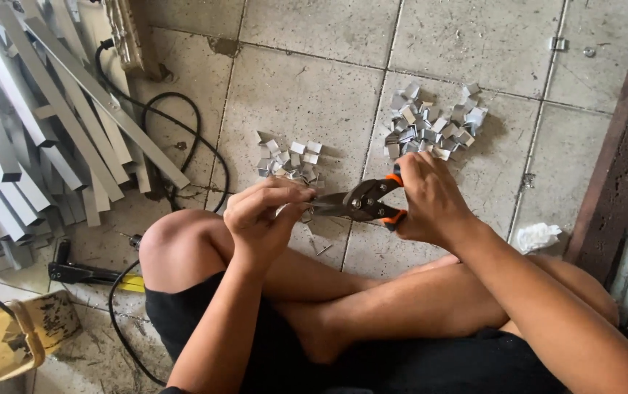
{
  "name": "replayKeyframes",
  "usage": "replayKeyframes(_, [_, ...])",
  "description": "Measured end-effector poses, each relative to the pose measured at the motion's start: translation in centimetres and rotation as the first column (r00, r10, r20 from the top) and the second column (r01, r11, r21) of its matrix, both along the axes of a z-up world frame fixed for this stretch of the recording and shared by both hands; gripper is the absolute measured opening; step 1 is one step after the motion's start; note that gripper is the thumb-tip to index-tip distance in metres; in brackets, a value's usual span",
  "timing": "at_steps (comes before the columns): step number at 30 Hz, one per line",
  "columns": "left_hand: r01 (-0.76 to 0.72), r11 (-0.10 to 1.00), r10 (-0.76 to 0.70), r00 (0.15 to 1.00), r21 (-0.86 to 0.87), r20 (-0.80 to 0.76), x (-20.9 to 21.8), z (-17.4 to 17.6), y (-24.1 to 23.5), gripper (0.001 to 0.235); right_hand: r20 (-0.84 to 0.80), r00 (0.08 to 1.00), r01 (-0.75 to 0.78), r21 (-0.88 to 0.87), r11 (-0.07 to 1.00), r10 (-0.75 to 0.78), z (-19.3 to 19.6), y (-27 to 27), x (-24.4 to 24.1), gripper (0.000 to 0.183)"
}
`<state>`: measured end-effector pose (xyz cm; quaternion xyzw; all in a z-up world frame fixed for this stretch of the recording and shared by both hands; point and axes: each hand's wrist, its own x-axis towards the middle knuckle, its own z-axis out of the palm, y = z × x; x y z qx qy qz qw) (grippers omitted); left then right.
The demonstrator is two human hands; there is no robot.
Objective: Cutting small pieces of metal from scrap using hand-held tin snips while sitting on the floor.
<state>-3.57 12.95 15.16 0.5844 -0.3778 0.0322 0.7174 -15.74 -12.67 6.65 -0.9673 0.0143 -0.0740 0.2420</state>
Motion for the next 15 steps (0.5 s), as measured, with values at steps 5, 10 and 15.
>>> replayKeyframes(5, [0.015,1.000,-0.015,1.000,-0.024,-0.001,-0.2,0.5,-0.3,0.005,-0.062,0.996,-0.063,0.057,0.996,0.067,4.2,0.8,1.2,0.082])
replayKeyframes(10, [0.008,1.000,-0.008,1.000,-0.011,0.004,-0.3,0.3,-0.4,0.007,-0.155,0.987,-0.041,0.020,0.999,0.044,3.6,0.9,0.7,0.081])
replayKeyframes(15, [0.023,0.999,-0.025,0.998,-0.039,-0.052,-0.4,0.2,-0.3,0.008,-0.034,0.999,-0.023,0.035,0.999,0.024,2.4,0.9,0.6,0.068])
